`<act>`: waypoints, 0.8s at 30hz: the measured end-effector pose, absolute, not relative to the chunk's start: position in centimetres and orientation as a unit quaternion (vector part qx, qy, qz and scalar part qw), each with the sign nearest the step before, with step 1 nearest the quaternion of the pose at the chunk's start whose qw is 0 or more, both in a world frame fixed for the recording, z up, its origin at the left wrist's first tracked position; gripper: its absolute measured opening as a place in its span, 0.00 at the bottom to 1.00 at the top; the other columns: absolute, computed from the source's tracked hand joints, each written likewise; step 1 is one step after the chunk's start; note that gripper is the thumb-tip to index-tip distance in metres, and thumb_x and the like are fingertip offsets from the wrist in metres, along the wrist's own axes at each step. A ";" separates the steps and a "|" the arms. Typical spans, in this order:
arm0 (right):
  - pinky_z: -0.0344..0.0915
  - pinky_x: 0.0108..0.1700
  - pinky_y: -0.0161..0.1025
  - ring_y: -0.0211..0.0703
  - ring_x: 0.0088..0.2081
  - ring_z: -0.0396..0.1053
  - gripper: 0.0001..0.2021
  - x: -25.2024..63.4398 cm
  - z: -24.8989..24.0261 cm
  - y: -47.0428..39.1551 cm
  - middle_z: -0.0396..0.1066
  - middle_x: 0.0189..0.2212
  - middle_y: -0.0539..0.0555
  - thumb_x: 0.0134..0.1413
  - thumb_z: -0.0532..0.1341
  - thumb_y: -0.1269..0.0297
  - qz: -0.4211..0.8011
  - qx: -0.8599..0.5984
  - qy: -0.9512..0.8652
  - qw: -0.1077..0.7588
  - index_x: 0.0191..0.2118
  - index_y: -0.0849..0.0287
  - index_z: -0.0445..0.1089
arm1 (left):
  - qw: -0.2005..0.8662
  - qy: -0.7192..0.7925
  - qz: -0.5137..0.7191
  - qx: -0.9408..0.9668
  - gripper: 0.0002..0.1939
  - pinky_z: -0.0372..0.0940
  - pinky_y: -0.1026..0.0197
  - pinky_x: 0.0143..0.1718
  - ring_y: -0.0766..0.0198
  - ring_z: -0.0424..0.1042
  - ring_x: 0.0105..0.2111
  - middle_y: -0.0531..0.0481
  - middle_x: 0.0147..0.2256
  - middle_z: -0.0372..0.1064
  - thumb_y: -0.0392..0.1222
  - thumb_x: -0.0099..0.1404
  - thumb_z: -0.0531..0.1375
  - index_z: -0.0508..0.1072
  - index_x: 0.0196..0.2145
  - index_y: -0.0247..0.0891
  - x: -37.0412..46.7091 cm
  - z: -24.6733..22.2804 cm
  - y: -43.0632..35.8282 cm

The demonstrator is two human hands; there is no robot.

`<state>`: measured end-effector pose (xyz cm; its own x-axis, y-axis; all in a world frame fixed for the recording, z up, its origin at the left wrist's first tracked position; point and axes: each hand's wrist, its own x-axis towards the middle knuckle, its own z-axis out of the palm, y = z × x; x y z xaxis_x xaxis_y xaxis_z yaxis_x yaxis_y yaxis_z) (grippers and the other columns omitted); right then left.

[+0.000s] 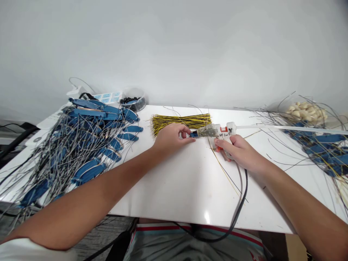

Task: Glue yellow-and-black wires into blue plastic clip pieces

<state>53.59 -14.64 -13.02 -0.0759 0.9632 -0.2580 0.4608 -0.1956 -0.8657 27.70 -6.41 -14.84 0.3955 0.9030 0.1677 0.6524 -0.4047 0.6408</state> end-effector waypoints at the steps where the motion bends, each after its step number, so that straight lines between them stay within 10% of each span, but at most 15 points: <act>1: 0.53 0.26 0.37 0.36 0.20 0.56 0.26 53.6 -13.0 -14.6 0.61 0.17 0.47 0.67 0.62 0.40 0.460 -0.622 -0.571 0.273 0.29 0.58 0.70 | 0.246 0.488 0.255 0.798 0.15 0.58 0.59 0.37 0.61 0.71 0.37 0.56 0.35 0.78 0.55 0.61 0.74 0.83 0.40 0.45 27.7 -14.9 -6.4; 24: 0.54 0.27 0.37 0.36 0.21 0.58 0.27 53.6 -12.9 -14.8 0.62 0.17 0.46 0.66 0.62 0.38 0.468 -0.628 -0.561 0.269 0.30 0.58 0.70 | 0.247 0.486 0.257 0.798 0.16 0.59 0.59 0.37 0.60 0.72 0.37 0.54 0.35 0.79 0.56 0.61 0.73 0.83 0.40 0.45 27.7 -14.9 -6.5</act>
<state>53.61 -14.82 -12.92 -0.0675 0.9561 -0.2850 0.4531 -0.2251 -0.8626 27.67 -6.50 -14.86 0.3966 0.9022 0.1695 0.6484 -0.4061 0.6440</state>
